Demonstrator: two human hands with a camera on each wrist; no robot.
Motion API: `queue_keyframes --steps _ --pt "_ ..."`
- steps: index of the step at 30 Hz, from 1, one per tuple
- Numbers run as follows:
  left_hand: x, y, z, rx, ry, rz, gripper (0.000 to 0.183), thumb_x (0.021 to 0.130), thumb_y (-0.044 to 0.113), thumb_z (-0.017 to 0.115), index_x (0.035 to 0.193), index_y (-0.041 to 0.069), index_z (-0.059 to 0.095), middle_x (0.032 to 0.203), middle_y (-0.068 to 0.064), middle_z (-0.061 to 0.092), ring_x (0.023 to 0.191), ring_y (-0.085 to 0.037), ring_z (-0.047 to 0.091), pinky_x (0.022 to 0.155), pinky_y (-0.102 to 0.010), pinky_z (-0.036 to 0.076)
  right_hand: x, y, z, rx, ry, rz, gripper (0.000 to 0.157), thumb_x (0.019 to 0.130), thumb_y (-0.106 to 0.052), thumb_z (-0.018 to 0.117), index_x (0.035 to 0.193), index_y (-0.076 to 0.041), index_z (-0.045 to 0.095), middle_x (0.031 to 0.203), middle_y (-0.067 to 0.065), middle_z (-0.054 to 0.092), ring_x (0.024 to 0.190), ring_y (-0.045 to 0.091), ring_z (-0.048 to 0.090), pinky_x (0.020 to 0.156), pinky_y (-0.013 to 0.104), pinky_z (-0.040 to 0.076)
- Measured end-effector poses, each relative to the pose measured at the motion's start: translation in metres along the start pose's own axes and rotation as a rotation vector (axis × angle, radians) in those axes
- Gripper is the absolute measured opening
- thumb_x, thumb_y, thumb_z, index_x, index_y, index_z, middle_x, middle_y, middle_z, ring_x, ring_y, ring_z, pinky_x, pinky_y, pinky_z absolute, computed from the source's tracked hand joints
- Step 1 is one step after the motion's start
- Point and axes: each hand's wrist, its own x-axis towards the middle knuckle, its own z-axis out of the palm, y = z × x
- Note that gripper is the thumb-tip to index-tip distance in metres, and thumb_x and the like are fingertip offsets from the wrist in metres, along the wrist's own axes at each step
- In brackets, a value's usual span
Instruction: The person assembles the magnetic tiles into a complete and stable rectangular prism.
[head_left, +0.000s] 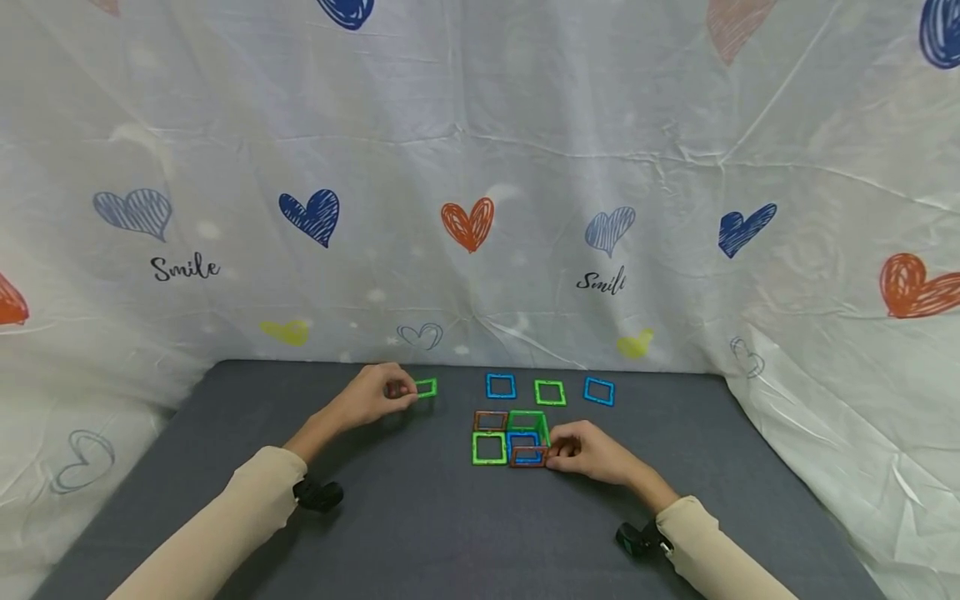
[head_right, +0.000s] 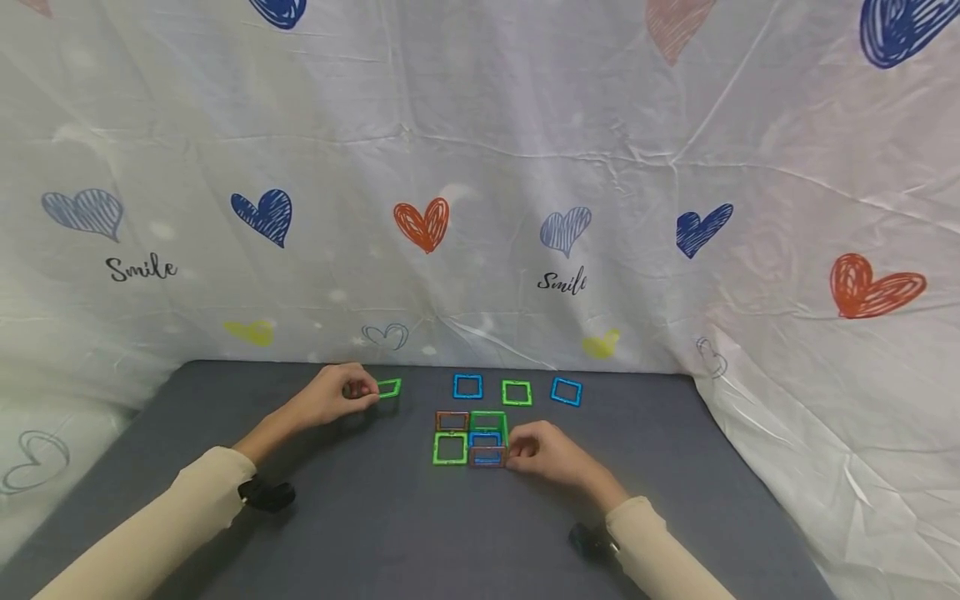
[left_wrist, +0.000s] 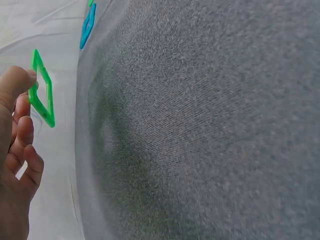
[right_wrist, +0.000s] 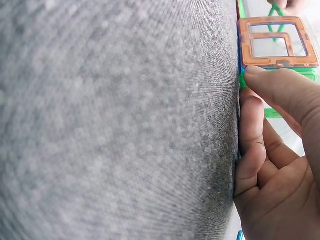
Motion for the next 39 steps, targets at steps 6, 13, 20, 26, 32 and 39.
queue_keyframes --steps 6,13,20,26,32,39 --pt "-0.006 0.006 -0.007 0.005 0.014 0.034 0.008 0.095 0.020 0.077 0.094 0.012 0.076 0.087 0.011 0.060 0.076 -0.008 0.058 0.067 -0.031 0.052 0.000 -0.002 -0.001 0.011 -0.003 0.006 0.006 0.094 -0.004 0.074 0.100 -0.007 0.072 0.085 0.005 0.070 0.068 0.016 0.061 0.060 0.026 0.050" --pt "-0.011 0.009 -0.012 -0.013 0.035 0.043 0.006 0.095 0.013 0.076 0.097 0.007 0.075 0.088 0.010 0.060 0.078 -0.009 0.057 0.069 -0.031 0.052 -0.001 -0.001 -0.001 0.004 -0.002 -0.002 0.006 0.094 -0.003 0.074 0.099 -0.006 0.072 0.086 0.006 0.070 0.069 0.017 0.062 0.060 0.027 0.050" --pt "-0.014 0.012 -0.011 -0.019 0.039 0.064 0.004 0.096 0.010 0.074 0.099 0.007 0.075 0.090 0.009 0.060 0.078 -0.009 0.058 0.067 -0.030 0.052 -0.001 0.000 0.001 0.002 0.000 0.014 0.007 0.094 -0.001 0.073 0.100 -0.004 0.072 0.086 0.008 0.070 0.069 0.018 0.062 0.061 0.026 0.050" --pt "-0.018 0.014 -0.009 -0.027 0.043 0.091 0.006 0.095 0.006 0.074 0.099 0.010 0.075 0.091 0.010 0.060 0.078 -0.007 0.059 0.064 -0.028 0.052 -0.001 0.000 0.000 0.001 0.005 0.019 0.007 0.094 -0.002 0.074 0.099 -0.005 0.072 0.086 0.007 0.070 0.069 0.018 0.061 0.061 0.026 0.049" --pt "-0.022 0.014 -0.008 -0.058 0.054 0.110 0.005 0.097 0.006 0.071 0.102 0.008 0.072 0.095 0.008 0.060 0.081 -0.009 0.060 0.064 -0.029 0.052 0.000 -0.001 0.000 0.001 0.003 0.018 0.007 0.094 -0.003 0.074 0.100 -0.005 0.072 0.086 0.007 0.070 0.069 0.018 0.061 0.061 0.026 0.050" --pt "-0.026 0.018 -0.008 -0.097 0.036 0.083 0.005 0.100 0.010 0.068 0.104 0.010 0.071 0.096 0.007 0.062 0.083 -0.009 0.062 0.067 -0.030 0.054 -0.001 0.001 0.000 -0.001 0.005 0.008 0.006 0.094 -0.002 0.073 0.100 -0.005 0.071 0.086 0.008 0.069 0.068 0.018 0.061 0.061 0.027 0.049"
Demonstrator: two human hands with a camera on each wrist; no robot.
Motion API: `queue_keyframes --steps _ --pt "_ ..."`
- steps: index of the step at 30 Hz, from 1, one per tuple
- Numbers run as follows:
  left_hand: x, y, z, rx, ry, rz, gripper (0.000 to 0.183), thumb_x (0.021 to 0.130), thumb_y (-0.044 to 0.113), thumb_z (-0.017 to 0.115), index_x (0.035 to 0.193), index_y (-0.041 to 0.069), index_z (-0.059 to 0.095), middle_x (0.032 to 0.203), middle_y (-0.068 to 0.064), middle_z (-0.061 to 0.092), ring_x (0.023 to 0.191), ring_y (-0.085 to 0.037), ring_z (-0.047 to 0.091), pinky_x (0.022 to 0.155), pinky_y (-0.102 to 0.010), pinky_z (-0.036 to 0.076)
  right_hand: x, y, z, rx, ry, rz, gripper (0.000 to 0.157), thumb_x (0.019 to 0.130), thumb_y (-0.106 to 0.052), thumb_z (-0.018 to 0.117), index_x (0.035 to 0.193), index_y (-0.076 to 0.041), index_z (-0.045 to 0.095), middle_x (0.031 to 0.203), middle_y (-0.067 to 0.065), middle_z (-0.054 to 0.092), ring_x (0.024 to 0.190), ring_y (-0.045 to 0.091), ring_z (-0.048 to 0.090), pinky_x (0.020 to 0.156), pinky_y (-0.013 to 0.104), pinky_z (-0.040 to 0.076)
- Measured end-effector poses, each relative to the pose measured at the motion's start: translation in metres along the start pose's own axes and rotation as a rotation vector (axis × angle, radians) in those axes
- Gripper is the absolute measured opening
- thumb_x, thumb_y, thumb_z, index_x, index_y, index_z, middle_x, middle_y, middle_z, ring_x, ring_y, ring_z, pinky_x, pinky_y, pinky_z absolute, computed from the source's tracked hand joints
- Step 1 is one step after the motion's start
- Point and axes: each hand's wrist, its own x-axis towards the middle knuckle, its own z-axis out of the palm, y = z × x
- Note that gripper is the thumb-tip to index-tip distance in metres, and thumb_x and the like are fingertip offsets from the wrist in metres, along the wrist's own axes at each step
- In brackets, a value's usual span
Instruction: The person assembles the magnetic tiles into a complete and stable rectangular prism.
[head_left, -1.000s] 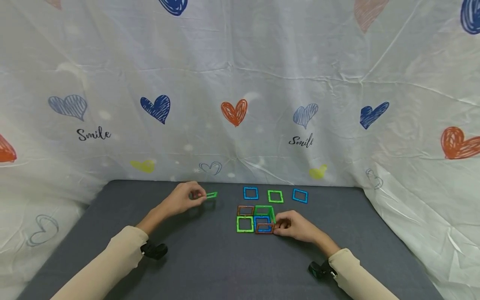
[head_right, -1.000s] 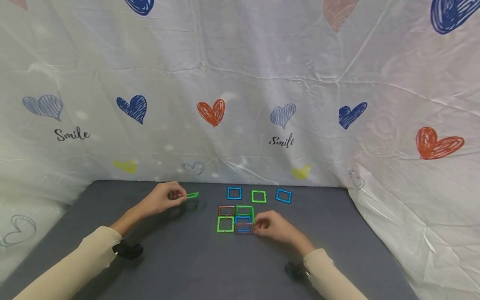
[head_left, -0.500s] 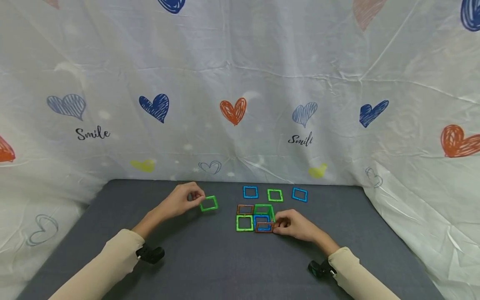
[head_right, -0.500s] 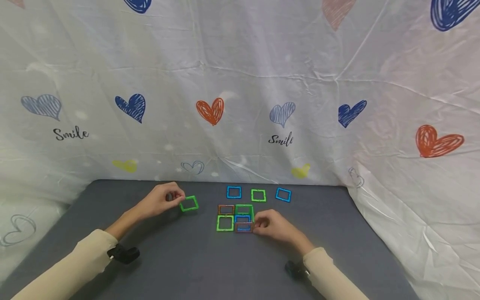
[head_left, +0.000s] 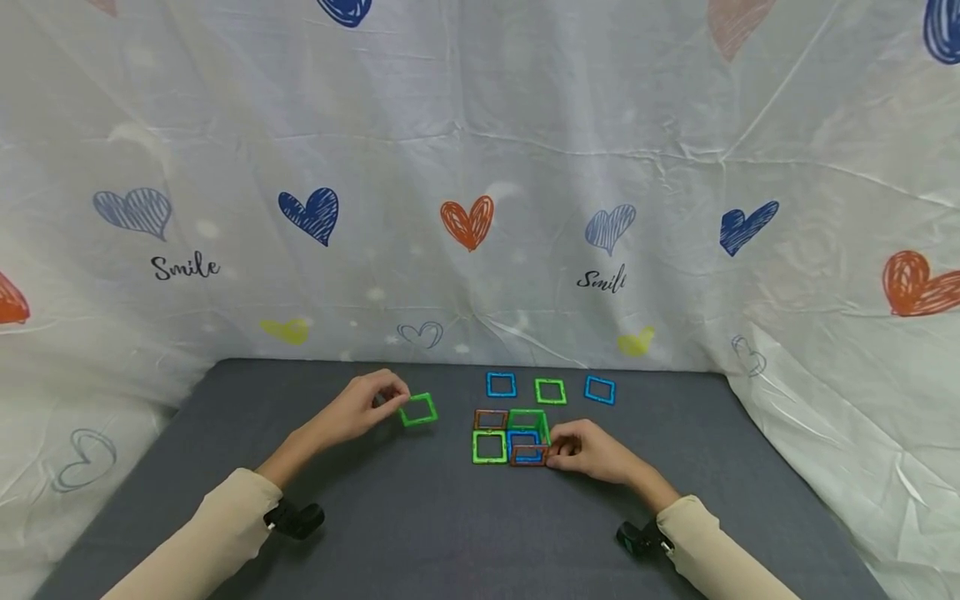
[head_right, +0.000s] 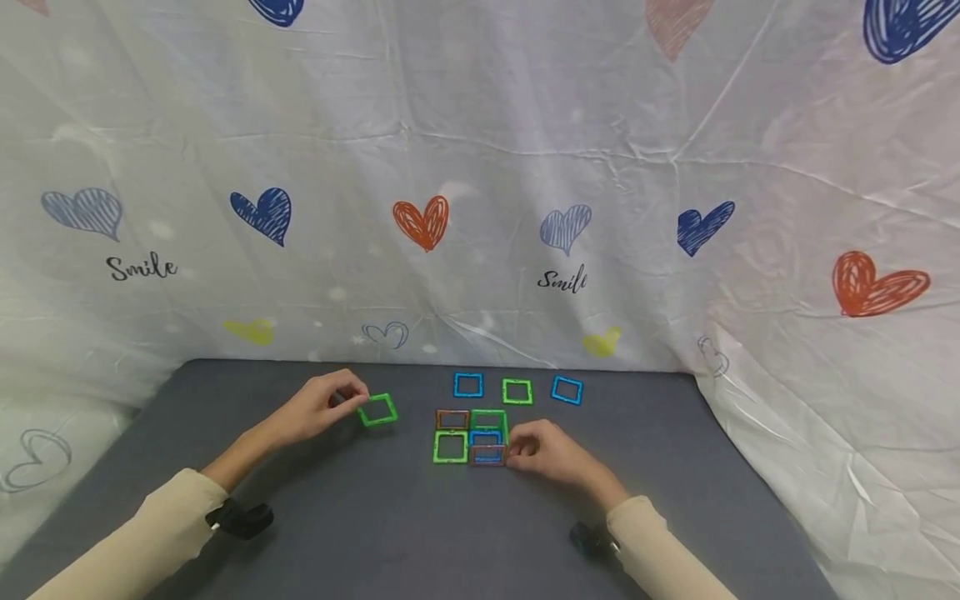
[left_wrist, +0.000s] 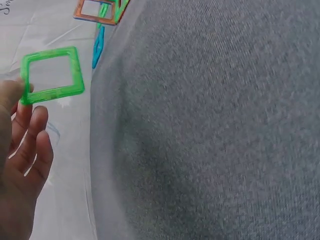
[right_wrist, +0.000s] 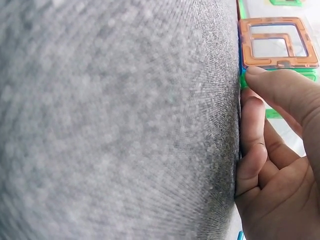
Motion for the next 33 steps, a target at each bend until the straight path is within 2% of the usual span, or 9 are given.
queue_keyframes --steps 3,15,33 --pt "-0.002 0.003 0.000 -0.030 -0.001 -0.007 0.006 0.098 0.012 0.072 0.102 0.009 0.073 0.094 0.009 0.063 0.082 -0.009 0.063 0.068 -0.031 0.056 0.000 0.000 0.000 -0.005 0.002 -0.010 0.007 0.094 -0.002 0.073 0.100 -0.005 0.072 0.085 0.008 0.070 0.068 0.018 0.061 0.060 0.027 0.049" --pt "-0.010 0.010 0.008 -0.126 0.019 0.065 0.007 0.092 0.004 0.077 0.098 0.008 0.076 0.088 0.003 0.062 0.071 -0.015 0.061 0.061 -0.033 0.055 0.001 0.001 0.000 -0.010 -0.005 -0.022 0.005 0.094 -0.006 0.074 0.098 -0.009 0.073 0.083 0.002 0.069 0.067 0.013 0.059 0.059 0.026 0.049" --pt "-0.011 0.021 0.026 -0.222 -0.008 0.088 0.005 0.095 0.006 0.074 0.098 0.007 0.076 0.086 0.002 0.062 0.069 -0.015 0.061 0.060 -0.032 0.055 0.001 0.000 0.000 0.001 -0.004 -0.018 0.005 0.095 -0.006 0.074 0.099 -0.008 0.073 0.084 0.004 0.069 0.067 0.014 0.059 0.059 0.025 0.049"
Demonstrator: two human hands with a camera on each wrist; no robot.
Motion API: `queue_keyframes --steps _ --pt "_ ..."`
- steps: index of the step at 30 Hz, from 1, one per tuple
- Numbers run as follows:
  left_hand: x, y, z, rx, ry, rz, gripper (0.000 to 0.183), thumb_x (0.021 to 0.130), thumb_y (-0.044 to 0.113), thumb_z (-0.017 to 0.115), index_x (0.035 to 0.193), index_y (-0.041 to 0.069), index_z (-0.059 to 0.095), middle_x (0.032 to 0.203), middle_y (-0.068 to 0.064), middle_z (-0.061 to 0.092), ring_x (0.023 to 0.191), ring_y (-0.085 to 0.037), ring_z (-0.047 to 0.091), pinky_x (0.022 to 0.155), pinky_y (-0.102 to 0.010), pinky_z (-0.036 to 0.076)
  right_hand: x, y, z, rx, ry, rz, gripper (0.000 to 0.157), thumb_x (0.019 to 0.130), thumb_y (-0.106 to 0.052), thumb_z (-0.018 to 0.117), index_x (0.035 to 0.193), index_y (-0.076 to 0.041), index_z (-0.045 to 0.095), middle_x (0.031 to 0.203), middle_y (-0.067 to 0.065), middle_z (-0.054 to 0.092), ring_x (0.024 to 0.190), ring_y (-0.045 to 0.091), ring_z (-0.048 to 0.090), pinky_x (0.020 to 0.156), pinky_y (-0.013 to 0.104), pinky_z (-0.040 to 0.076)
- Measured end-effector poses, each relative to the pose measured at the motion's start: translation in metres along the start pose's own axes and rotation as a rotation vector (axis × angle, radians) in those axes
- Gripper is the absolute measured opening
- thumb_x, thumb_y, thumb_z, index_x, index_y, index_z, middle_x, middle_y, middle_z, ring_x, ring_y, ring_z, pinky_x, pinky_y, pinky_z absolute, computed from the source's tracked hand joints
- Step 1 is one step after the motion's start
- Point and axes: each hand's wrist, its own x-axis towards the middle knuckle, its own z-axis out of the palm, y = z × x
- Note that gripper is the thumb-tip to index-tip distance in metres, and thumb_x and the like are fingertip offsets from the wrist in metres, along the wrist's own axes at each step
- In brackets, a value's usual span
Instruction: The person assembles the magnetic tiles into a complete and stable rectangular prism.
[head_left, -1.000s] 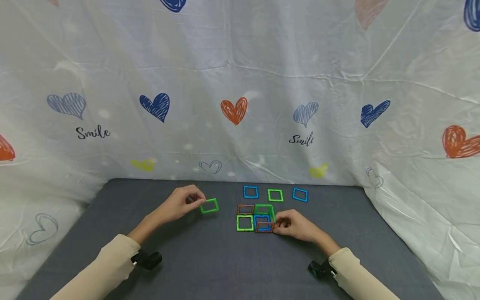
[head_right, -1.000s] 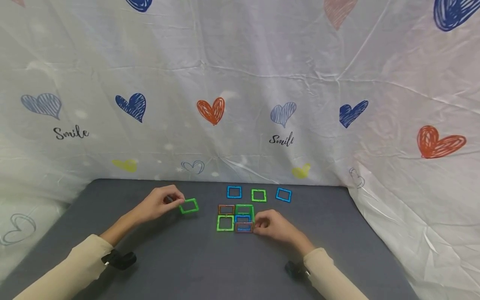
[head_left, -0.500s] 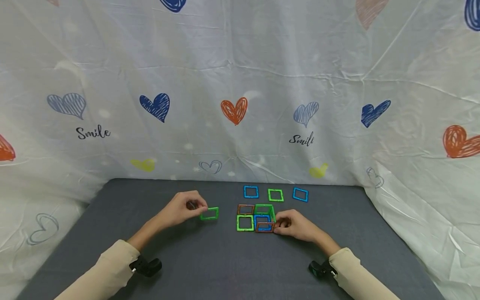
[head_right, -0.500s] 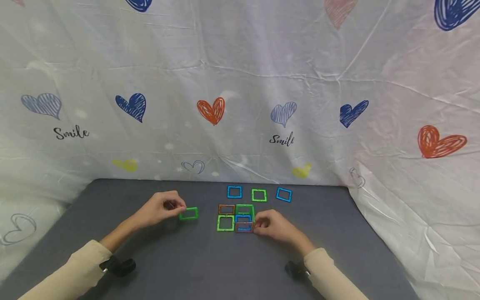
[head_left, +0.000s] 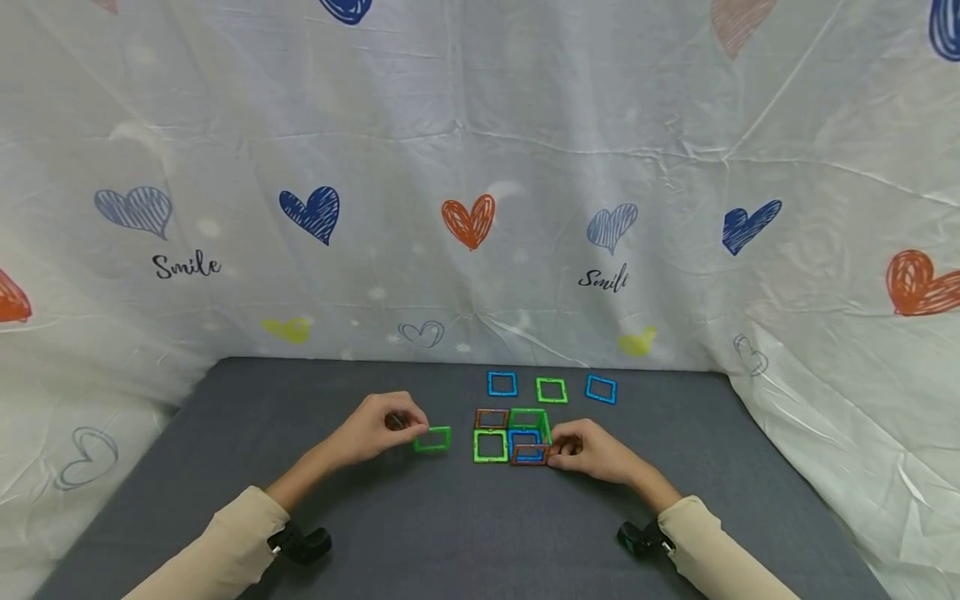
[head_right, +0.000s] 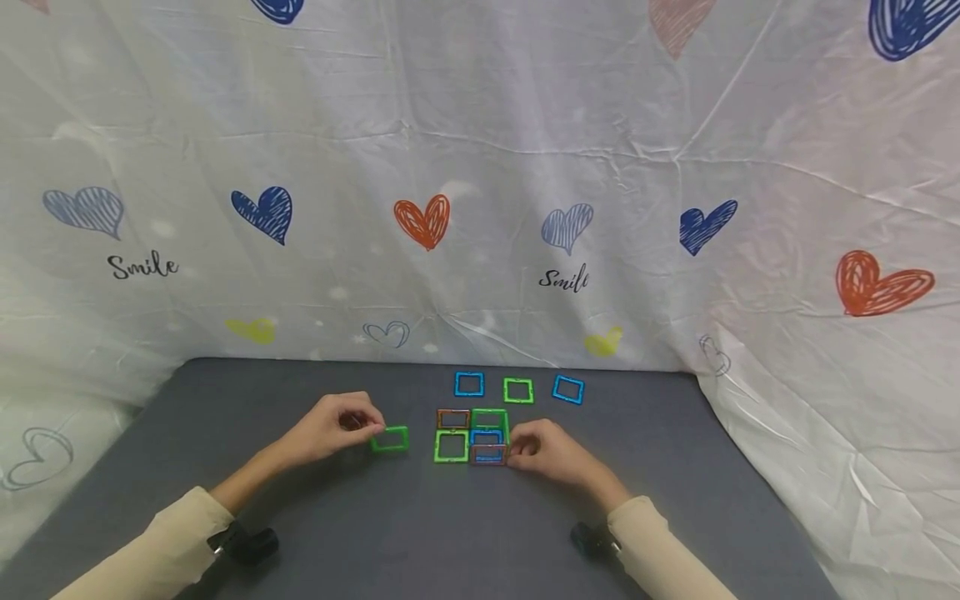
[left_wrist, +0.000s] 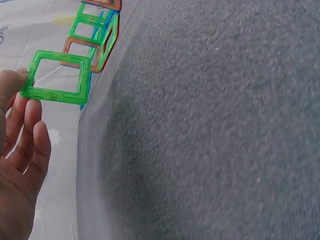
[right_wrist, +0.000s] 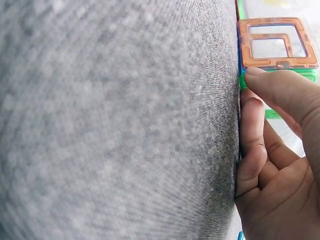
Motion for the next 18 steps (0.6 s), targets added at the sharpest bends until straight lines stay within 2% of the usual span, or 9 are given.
queue_keyframes --steps 11,18 --pt "0.008 0.001 0.019 -0.004 -0.016 0.016 0.005 0.093 0.003 0.075 0.097 0.005 0.077 0.084 0.001 0.062 0.066 -0.014 0.058 0.058 -0.032 0.054 0.000 0.001 0.000 -0.014 -0.002 0.014 0.005 0.094 -0.005 0.074 0.099 -0.008 0.072 0.084 0.004 0.069 0.068 0.015 0.060 0.060 0.026 0.048" --pt "0.019 0.039 0.025 -0.019 -0.021 -0.002 0.011 0.090 -0.007 0.074 0.092 0.004 0.076 0.082 -0.007 0.063 0.065 -0.018 0.057 0.059 -0.033 0.054 0.000 0.001 -0.001 -0.013 0.002 0.001 0.004 0.095 -0.006 0.074 0.098 -0.008 0.073 0.083 0.003 0.069 0.066 0.014 0.059 0.059 0.025 0.048"
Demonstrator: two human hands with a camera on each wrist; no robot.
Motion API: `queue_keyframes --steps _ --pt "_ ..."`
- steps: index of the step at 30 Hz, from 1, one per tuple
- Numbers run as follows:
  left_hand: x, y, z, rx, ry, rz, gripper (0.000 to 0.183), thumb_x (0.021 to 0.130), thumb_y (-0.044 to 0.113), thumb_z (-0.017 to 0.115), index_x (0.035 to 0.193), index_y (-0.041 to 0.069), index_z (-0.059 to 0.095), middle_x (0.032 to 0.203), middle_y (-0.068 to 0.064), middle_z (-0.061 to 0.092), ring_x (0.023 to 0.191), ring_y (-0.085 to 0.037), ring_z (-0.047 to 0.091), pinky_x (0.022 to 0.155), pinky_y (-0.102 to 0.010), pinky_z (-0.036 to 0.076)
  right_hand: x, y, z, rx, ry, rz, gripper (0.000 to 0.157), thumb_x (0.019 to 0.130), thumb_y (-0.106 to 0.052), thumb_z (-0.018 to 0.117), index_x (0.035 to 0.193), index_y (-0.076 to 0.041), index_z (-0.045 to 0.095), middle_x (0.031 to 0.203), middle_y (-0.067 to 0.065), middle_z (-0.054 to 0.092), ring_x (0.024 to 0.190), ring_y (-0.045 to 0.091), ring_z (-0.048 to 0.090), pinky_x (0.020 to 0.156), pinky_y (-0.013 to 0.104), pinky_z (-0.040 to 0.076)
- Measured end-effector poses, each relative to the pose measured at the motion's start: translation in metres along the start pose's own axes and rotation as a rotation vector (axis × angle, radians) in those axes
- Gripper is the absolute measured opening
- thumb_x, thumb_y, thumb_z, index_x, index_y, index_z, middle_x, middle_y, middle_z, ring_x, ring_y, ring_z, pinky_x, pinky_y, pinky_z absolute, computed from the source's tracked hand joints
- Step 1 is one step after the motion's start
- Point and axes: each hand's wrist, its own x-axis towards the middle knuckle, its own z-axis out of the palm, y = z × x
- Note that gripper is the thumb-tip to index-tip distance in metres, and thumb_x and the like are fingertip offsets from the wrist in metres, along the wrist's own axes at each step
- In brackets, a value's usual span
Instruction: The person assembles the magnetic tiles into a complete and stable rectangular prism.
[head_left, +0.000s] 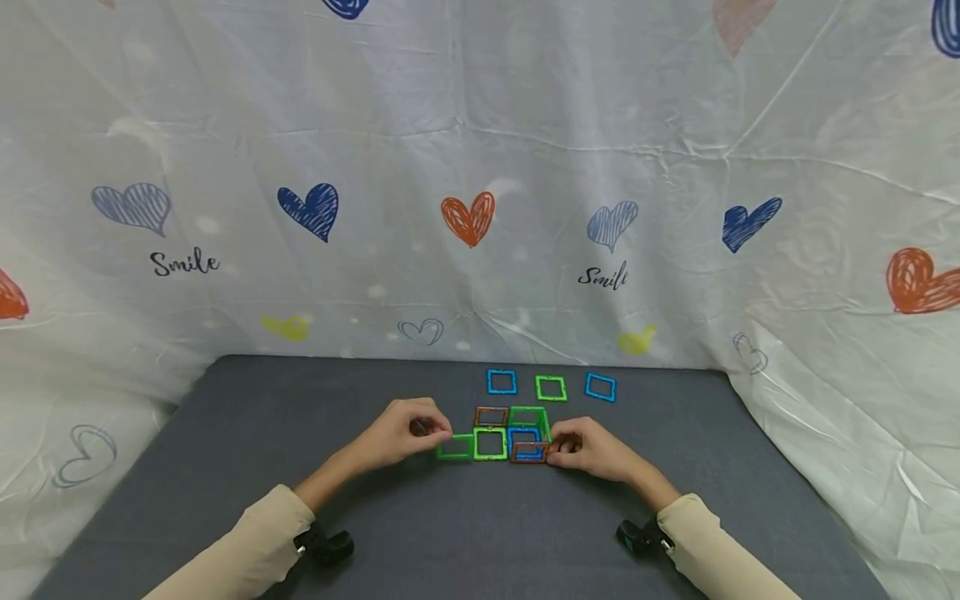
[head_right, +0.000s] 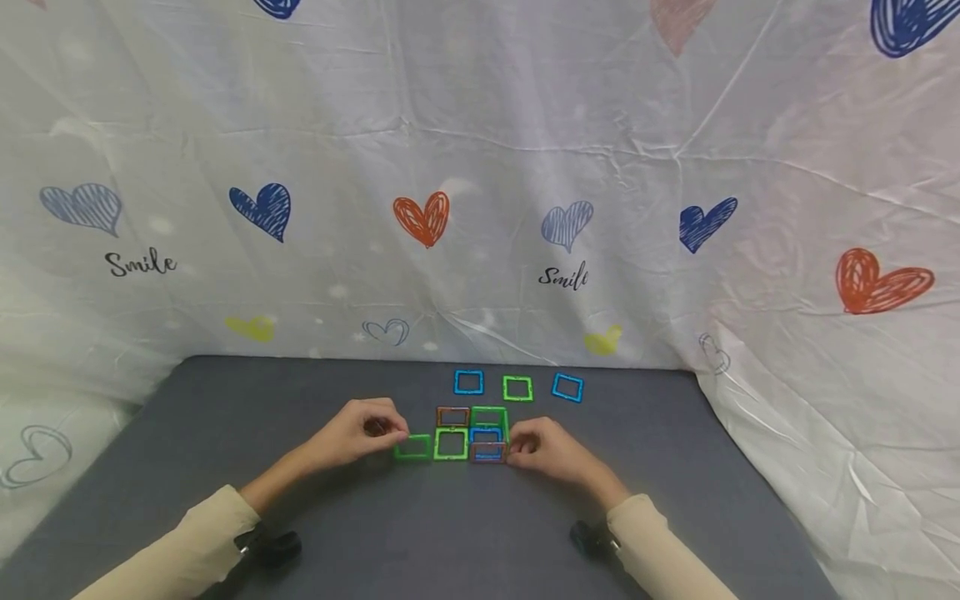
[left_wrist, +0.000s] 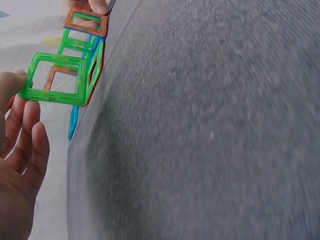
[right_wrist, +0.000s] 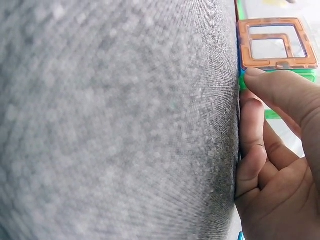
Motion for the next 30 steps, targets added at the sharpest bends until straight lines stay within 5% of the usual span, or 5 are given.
queue_keyframes --steps 12,22,30 --pt "0.014 0.004 0.016 -0.030 -0.048 -0.004 0.006 0.093 -0.005 0.072 0.095 -0.002 0.076 0.085 -0.009 0.063 0.067 -0.020 0.059 0.062 -0.033 0.055 0.000 0.001 -0.001 -0.012 -0.007 0.014 0.005 0.095 -0.007 0.074 0.100 -0.008 0.073 0.084 0.003 0.069 0.068 0.016 0.062 0.060 0.027 0.050" --pt "0.022 -0.033 0.041 -0.017 -0.056 0.006 0.005 0.095 0.003 0.073 0.097 0.002 0.076 0.087 -0.004 0.064 0.069 -0.016 0.060 0.064 -0.031 0.056 -0.001 0.000 0.000 -0.014 -0.005 0.023 0.005 0.095 -0.007 0.074 0.099 -0.011 0.074 0.083 0.003 0.069 0.067 0.015 0.061 0.060 0.027 0.050" --pt "0.026 -0.038 0.047 -0.022 -0.074 0.026 0.009 0.098 0.015 0.072 0.101 0.009 0.078 0.089 0.007 0.062 0.072 -0.008 0.058 0.067 -0.027 0.055 -0.001 -0.003 0.000 0.002 0.006 0.007 0.006 0.095 -0.006 0.074 0.101 -0.007 0.073 0.084 0.004 0.069 0.068 0.017 0.061 0.061 0.028 0.050"
